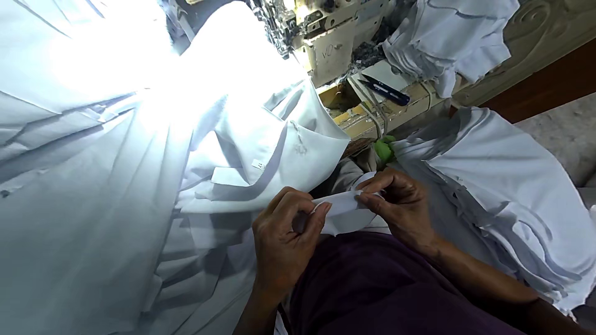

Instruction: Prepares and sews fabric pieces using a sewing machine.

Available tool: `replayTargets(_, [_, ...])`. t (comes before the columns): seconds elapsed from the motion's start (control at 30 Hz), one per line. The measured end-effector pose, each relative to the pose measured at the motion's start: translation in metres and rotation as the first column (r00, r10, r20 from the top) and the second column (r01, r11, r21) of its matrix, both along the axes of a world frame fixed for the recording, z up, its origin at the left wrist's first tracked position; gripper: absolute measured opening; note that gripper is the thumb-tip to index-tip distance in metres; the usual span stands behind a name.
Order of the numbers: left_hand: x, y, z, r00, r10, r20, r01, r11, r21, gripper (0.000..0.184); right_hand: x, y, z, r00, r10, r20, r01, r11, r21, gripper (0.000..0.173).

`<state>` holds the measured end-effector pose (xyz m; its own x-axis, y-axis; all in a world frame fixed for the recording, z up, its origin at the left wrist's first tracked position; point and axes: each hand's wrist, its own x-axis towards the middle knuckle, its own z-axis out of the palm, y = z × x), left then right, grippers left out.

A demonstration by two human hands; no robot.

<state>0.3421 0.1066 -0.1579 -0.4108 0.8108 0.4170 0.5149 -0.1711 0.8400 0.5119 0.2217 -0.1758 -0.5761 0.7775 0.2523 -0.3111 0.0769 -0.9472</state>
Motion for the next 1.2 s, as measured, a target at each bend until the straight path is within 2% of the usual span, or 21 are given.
replayTargets(0.07, [-0.003, -0.004, -0.002, 1.0, 0.013, 0.027, -0.013, 1.0, -0.007, 0.014, -0.007, 0.002, -0.002, 1.0, -0.011, -0.004, 0.011, 0.998, 0.057, 0.017])
replayTargets(0.13, [-0.006, -0.01, -0.004, 0.999, 0.032, 0.03, -0.031, 0.998, -0.054, 0.014, -0.015, 0.008, -0.005, 0.998, -0.049, 0.041, 0.037, 0.969, 0.244, 0.011])
replayTargets(0.17, [-0.008, -0.013, -0.005, 0.999, 0.041, 0.004, -0.041, 0.995, -0.096, 0.019, -0.019, 0.012, -0.005, 0.991, -0.091, 0.095, 0.049, 0.927, 0.373, 0.008])
replayTargets(0.23, [-0.012, -0.018, -0.009, 0.992, 0.051, -0.114, -0.074, 0.976, -0.206, 0.032, -0.026, 0.019, 0.0, 0.966, -0.158, 0.205, 0.009, 0.812, 0.584, 0.012])
replayTargets(0.3, [-0.014, -0.021, -0.012, 0.966, 0.064, -0.252, -0.132, 0.956, -0.263, 0.029, -0.033, 0.021, 0.006, 0.949, -0.158, 0.272, -0.077, 0.72, 0.69, 0.017])
replayTargets(0.37, [-0.016, -0.024, -0.014, 0.945, 0.084, -0.316, -0.173, 0.948, -0.266, 0.026, -0.037, 0.021, 0.006, 0.935, -0.141, 0.326, -0.152, 0.672, 0.725, 0.024])
replayTargets(0.43, [-0.019, -0.028, -0.013, 0.961, 0.098, -0.26, -0.163, 0.956, -0.244, 0.026, -0.037, 0.018, 0.003, 0.923, -0.097, 0.372, -0.195, 0.716, 0.67, 0.023])
replayTargets(0.5, [-0.022, -0.03, -0.012, 0.997, 0.05, -0.062, -0.061, 0.982, -0.179, 0.024, -0.033, 0.015, -0.001, 0.924, 0.035, 0.38, -0.232, 0.842, 0.487, 0.024])
replayTargets(0.6, [-0.023, -0.029, -0.003, 0.978, -0.047, 0.204, 0.063, 0.995, -0.076, 0.021, -0.031, 0.013, -0.001, 0.953, 0.217, 0.21, -0.256, 0.949, 0.184, 0.022])
replayTargets(0.67, [-0.024, -0.02, 0.012, 0.973, -0.062, 0.221, 0.074, 0.996, -0.047, 0.021, -0.034, 0.013, 0.005, 0.966, 0.229, 0.121, -0.239, 0.967, 0.082, 0.014])
replayTargets(0.73, [-0.03, -0.008, 0.028, 0.999, -0.018, 0.045, 0.019, 0.999, -0.038, 0.022, -0.039, 0.017, 0.012, 0.98, 0.17, 0.108, -0.175, 0.984, 0.035, 0.009])
replayTargets(0.8, [-0.039, 0.01, 0.044, 0.977, 0.052, -0.207, -0.057, 0.998, -0.019, 0.022, -0.046, 0.029, 0.019, 0.989, 0.08, 0.121, -0.086, 0.995, 0.046, 0.007])
replayTargets(0.87, [-0.048, 0.033, 0.059, 0.895, 0.12, -0.43, -0.13, 0.992, 0.007, 0.02, -0.055, 0.045, 0.025, 0.989, -0.023, 0.145, 0.011, 0.997, 0.079, 0.007])
replayTargets(0.93, [-0.055, 0.059, 0.069, 0.799, 0.161, -0.579, -0.181, 0.983, 0.023, 0.02, -0.066, 0.059, 0.031, 0.971, -0.098, 0.217, 0.078, 0.992, 0.102, 0.009])
replayTargets(1.03, [-0.068, 0.091, 0.074, 0.708, 0.154, -0.689, -0.178, 0.983, 0.036, 0.02, -0.089, 0.074, 0.029, 0.936, -0.171, 0.308, 0.113, 0.974, 0.196, 0.015])
replayTargets(1.2, [-0.084, 0.11, 0.075, 0.618, 0.169, -0.768, -0.235, 0.972, 0.025, 0.019, -0.115, 0.079, 0.023, 0.943, -0.14, 0.301, 0.127, 0.99, 0.062, 0.017])
